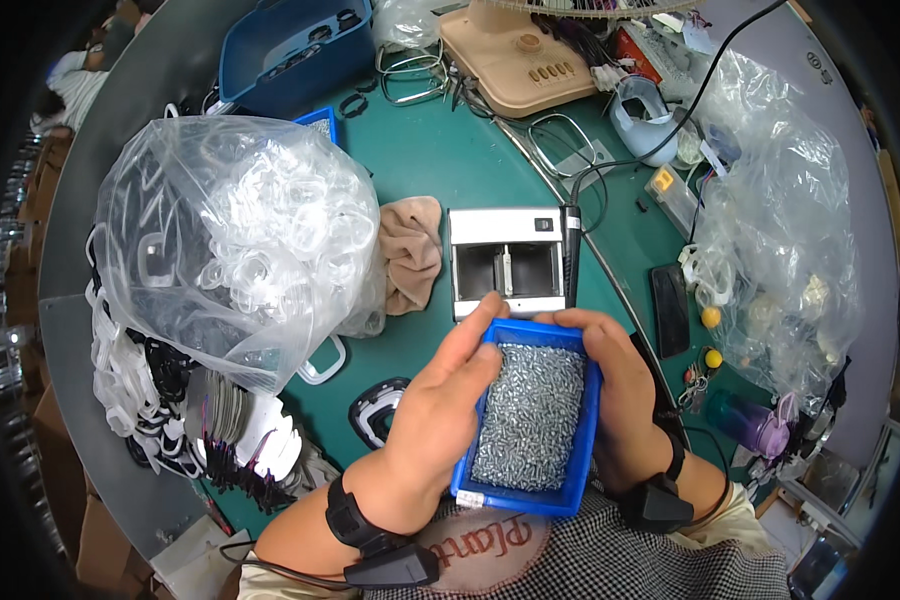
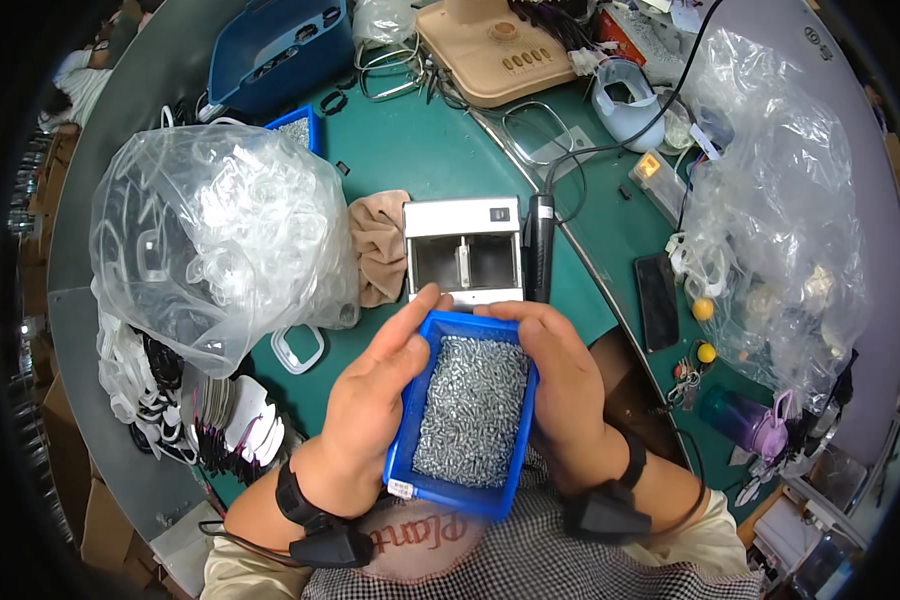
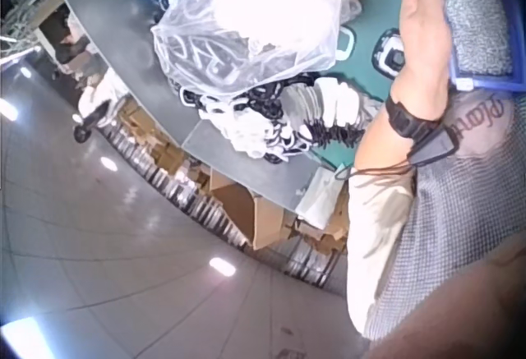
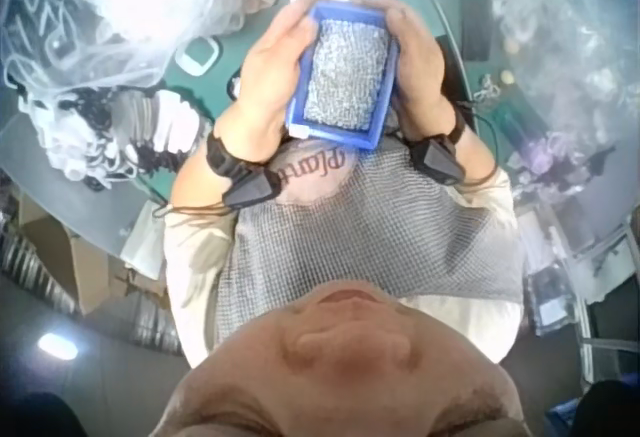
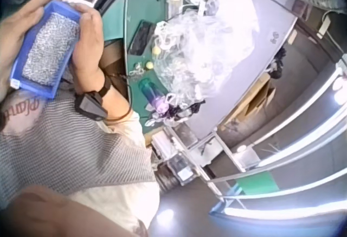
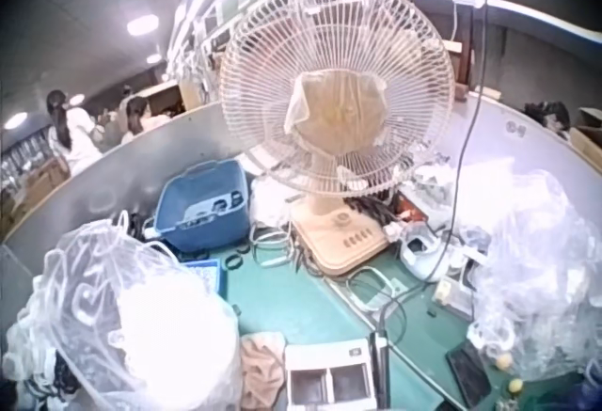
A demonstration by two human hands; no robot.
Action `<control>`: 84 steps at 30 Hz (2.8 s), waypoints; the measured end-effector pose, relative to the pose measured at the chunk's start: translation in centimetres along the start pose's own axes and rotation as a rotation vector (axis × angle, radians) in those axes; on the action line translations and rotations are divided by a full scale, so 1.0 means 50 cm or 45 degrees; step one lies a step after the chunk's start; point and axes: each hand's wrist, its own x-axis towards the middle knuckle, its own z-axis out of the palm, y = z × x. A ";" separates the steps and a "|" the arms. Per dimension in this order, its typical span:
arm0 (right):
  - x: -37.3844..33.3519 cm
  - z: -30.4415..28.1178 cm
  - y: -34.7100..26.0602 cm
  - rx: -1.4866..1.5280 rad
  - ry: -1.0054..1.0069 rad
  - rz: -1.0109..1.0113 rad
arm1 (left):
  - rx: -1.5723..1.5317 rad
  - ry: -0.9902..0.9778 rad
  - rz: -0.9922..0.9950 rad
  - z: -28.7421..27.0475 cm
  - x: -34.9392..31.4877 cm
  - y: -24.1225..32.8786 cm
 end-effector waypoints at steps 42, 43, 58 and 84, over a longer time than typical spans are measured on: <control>0.118 -0.046 -0.060 -0.268 -0.020 0.516 | -0.263 -0.081 -0.193 -0.012 0.132 0.045; 0.122 -0.046 -0.062 -0.335 -0.049 0.510 | -0.263 -0.078 -0.192 -0.018 0.134 0.040; 0.159 -0.062 -0.058 -0.377 -0.007 0.563 | -0.266 0.248 -0.181 0.017 0.139 0.061; 0.179 -0.054 -0.056 -0.284 0.041 0.616 | -0.301 0.029 -0.184 -0.015 0.150 0.051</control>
